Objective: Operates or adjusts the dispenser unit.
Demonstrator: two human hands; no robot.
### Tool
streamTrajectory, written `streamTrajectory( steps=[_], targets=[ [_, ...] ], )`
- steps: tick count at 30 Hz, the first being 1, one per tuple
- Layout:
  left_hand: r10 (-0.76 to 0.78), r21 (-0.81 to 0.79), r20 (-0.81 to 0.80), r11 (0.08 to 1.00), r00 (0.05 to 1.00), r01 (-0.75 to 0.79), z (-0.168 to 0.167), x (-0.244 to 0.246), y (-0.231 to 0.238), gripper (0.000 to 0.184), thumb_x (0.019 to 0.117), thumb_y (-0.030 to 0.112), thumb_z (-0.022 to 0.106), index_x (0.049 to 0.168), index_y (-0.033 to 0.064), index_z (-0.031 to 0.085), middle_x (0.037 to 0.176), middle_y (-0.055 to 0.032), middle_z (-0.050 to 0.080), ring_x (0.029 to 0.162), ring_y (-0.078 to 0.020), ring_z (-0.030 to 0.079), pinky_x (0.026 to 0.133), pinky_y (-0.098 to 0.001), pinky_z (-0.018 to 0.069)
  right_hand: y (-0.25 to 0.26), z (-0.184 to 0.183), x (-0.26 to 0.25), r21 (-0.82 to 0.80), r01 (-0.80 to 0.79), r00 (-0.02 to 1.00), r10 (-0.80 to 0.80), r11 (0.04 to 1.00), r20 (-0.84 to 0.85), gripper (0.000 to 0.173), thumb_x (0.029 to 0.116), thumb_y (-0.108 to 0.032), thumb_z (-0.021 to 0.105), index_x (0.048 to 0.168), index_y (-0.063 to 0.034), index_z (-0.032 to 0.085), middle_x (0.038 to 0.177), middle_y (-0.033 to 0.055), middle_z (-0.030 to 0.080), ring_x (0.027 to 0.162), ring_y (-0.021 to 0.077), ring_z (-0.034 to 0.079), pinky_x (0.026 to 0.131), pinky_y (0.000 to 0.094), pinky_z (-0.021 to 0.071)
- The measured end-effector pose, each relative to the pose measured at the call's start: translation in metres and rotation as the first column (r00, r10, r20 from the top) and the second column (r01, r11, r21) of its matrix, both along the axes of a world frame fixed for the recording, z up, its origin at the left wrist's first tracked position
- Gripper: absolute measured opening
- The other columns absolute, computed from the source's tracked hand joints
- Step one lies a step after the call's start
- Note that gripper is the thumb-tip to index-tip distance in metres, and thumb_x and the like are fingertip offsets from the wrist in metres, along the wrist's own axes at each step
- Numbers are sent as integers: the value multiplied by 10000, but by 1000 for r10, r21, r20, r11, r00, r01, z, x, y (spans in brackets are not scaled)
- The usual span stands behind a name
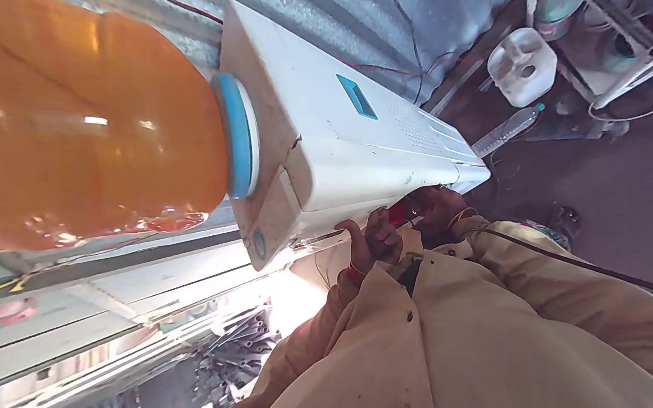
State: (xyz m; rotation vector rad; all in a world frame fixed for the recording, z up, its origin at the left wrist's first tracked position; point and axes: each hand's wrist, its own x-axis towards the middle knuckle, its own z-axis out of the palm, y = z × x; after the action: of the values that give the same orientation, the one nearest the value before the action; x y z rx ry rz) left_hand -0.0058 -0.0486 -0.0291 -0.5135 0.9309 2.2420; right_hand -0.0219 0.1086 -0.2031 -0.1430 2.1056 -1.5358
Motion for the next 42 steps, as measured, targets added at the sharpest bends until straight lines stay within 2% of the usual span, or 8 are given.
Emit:
streamTrajectory(
  steps=[7, 16, 21, 25, 30, 35, 37, 42],
  targets=[
    [-21, 62, -22, 998, 1000, 23, 1, 0, 3, 749, 732, 749, 667, 1115, 106, 693, 779, 15, 720, 699, -95, 717, 705, -225, 595, -1, 0, -2, 28, -16, 1000, 16, 999, 20, 710, 789, -157, 842, 1441, -108, 568, 1209, 315, 661, 1100, 513, 652, 915, 685, 493],
    [35, -89, -10, 995, 999, -36, 6, 4, 9, 785, 695, 795, 647, 1100, 123, 691, 743, 36, 699, 619, -69, 682, 627, -214, 585, 0, -4, 4, 5, 37, 995, -36, 999, -97, 727, 752, -210, 893, 1410, -106, 601, 1234, 284, 671, 1114, 495, 659, 906, 685, 504],
    [87, -240, 12, 967, 996, -82, 13, 10, 16, 859, 749, 851, 526, 1157, 109, 672, 793, 42, 696, 591, -53, 647, 583, -213, 568, 9, -8, 9, 1, -18, 992, 18, 1000, -124, 741, 762, -208, 883, 1430, -109, 576, 1317, 257, 642, 1161, 473, 644, 931, 683, 502],
    [192, -384, 93, 912, 977, -143, 23, 14, 30, 936, 828, 889, 310, 1155, 72, 629, 662, 35, 651, 513, -62, 610, 511, -216, 531, 26, 0, 10, 65, -114, 990, 119, 991, -75, 756, 787, -190, 865, 1467, -184, 535, 1370, 209, 619, 1139, 460, 648, 879, 690, 506],
    [300, -465, 187, 866, 936, -185, 40, 21, 38, 784, 1038, 638, 56, 1185, 54, 559, 710, 15, 610, 491, -44, 546, 490, -173, 500, 68, 35, 25, 59, 89, 995, -86, 994, -42, 634, 858, -278, 815, 1420, -95, 585, 1238, 240, 685, 1109, 456, 668, 919, 702, 491],
    [278, -463, 169, 869, 946, -173, 42, 52, 6, 536, 1124, 404, 133, 1291, 74, 521, 736, 43, 615, 504, -12, 530, 491, -148, 479, 143, 72, 46, 132, 405, 914, -400, 905, -65, 905, 688, -218, 916, 1461, 21, 510, 1243, 347, 648, 1138, 509, 644, 974, 691, 478],
    [343, -546, 183, 815, 921, -195, 39, 77, -12, 521, 1123, 423, 156, 1318, 101, 516, 751, 56, 606, 509, -10, 517, 488, -153, 465, 170, 83, 55, 73, 476, 874, -462, 876, -153, 963, 659, -295, 895, 1439, 96, 486, 1267, 331, 640, 1149, 424, 658, 999, 583, 514],
    [588, -745, 244, 623, 771, -239, 23, 172, -46, 391, 1127, 341, 318, 1282, 63, 545, 756, 18, 570, 473, -42, 497, 471, -201, 489, 212, 117, 62, 127, 332, 865, -249, 935, -435, 941, 758, -463, 803, 1397, 154, 494, 1260, 345, 642, 1119, 448, 667, 963, 608, 513]
  ],
)
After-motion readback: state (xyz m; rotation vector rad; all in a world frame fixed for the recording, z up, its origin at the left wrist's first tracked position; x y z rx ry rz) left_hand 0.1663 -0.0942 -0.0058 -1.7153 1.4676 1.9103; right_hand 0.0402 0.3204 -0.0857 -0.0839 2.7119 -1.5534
